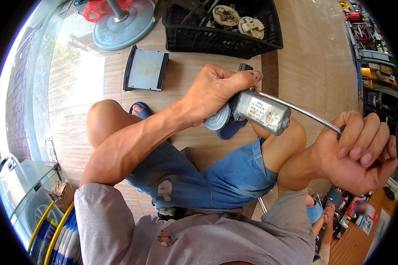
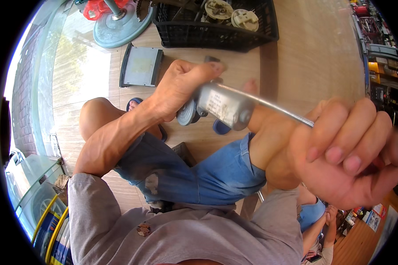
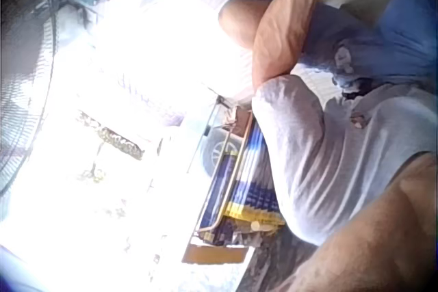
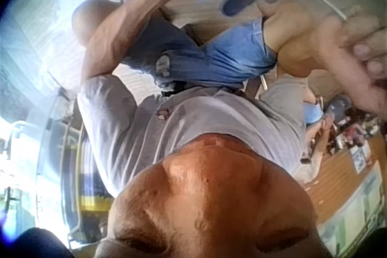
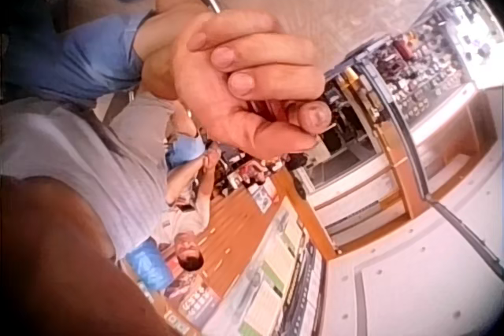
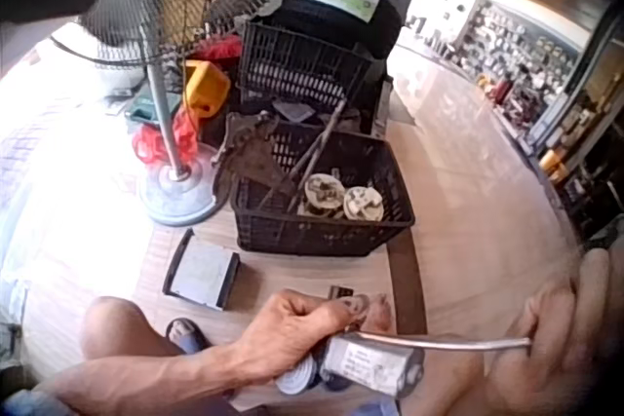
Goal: The person disassembles a car power window motor by removing screws with a screwdriver and then separating the motor from the gear assembly by hand.
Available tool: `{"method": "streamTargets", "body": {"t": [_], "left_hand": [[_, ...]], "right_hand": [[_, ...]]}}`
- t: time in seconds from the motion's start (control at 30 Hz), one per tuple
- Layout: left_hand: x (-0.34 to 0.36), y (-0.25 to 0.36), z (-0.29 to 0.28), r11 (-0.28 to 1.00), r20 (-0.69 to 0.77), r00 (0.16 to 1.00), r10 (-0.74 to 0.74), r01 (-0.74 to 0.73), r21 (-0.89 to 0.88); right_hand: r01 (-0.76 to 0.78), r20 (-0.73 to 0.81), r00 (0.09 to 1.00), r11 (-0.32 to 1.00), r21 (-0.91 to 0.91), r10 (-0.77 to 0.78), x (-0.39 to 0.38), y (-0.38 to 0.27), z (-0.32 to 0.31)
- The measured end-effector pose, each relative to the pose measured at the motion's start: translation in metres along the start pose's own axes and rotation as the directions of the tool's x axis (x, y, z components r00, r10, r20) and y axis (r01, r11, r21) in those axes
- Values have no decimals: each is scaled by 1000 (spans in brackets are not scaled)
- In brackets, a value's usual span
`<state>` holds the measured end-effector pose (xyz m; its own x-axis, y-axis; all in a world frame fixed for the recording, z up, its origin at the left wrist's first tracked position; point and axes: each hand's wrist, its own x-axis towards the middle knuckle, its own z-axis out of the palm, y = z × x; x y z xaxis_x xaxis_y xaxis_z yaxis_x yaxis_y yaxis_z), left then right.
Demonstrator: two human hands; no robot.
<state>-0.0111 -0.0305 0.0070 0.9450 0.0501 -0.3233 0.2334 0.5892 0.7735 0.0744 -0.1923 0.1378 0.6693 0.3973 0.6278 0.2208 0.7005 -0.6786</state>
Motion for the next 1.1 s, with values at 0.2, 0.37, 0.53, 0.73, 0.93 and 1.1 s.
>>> {"method": "streamTargets", "body": {"t": [0.2, 0.37, 0.53, 0.73, 0.93, 1.1], "left_hand": [[2, -4, -2, 999, -5, 1000, 17, -17, 27], [0, 0, 2, 1000, -25, 999, 22, -22, 21], [-2, 2, 1, 1000, -23, 1000, 7, -7, -1], [0, -2, 0, 1000, -29, 999, 22, -22, 3], [2, -4, 1, 1000, -35, 999, 21, -20, 13], [1, -1, 1, 999, -38, 999, 38, -37, 31]], "right_hand": [[-7, 18, 1000, 1000, 5, 6, -3, 3, 3], [28, 27, 999, 1000, -6, -28, -6, 1, 4], [52, 39, 998, 998, -25, -52, -9, 3, 7], [34, 15, 999, 999, -16, -34, -6, 3, 5], [6, 27, 1000, 999, -46, -5, -2, 3, 3], [38, 30, 999, 997, -62, -36, -3, 6, 4]]}}
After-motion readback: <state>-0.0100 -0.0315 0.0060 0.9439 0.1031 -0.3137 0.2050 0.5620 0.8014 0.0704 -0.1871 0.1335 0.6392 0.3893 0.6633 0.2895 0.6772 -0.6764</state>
